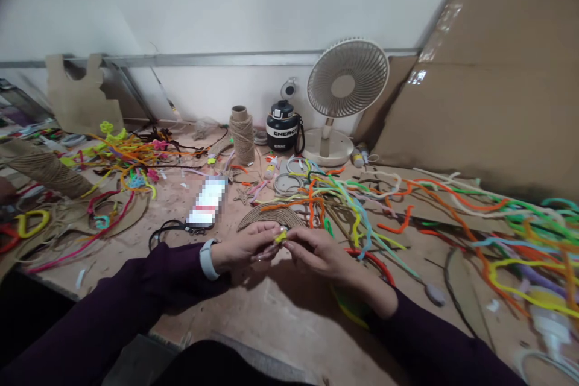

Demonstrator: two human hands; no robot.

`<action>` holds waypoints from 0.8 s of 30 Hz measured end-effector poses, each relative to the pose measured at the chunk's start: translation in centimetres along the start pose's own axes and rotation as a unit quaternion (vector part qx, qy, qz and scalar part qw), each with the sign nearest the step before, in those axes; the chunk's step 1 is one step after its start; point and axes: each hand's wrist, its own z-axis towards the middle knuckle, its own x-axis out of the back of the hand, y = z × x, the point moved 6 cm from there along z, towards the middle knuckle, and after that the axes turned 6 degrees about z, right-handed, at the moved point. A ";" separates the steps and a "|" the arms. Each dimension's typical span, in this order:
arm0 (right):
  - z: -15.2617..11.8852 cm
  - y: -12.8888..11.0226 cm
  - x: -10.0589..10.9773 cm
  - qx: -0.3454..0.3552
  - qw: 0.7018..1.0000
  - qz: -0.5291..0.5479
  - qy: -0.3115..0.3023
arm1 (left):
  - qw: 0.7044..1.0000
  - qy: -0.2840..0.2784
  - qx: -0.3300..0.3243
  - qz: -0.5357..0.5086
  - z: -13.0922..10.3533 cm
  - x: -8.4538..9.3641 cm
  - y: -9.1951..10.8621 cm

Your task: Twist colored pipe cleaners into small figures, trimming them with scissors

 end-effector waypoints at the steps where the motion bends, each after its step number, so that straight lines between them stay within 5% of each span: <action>1: 0.0 -0.2 0.0 -0.005 1.000 0.004 -0.017 | 1.000 -0.015 0.004 -0.013 0.0 -0.1 -0.1; 6: -0.1 -1.2 0.2 0.051 0.994 -0.053 -0.080 | 0.996 -0.084 0.031 0.021 -0.2 -0.8 -0.3; 10: -0.4 -1.6 1.1 0.097 0.987 -0.114 -0.055 | 0.983 -0.045 -0.015 0.175 -0.5 -0.4 0.8; 12: -0.4 -1.5 1.5 0.079 0.988 -0.121 -0.048 | 0.950 0.013 -0.085 0.299 -0.8 0.2 2.2; 16: -0.3 -0.6 2.0 -0.017 0.998 -0.031 -0.043 | 0.802 0.123 -0.267 0.520 -2.1 0.1 4.9; 18: -0.2 0.2 1.9 -0.051 0.997 0.036 -0.046 | 0.754 0.138 -0.335 0.548 -2.5 -0.3 5.3; 24: -0.1 2.2 0.9 -0.057 0.986 0.145 -0.056 | 0.764 0.143 -0.385 0.497 -2.5 -0.3 4.5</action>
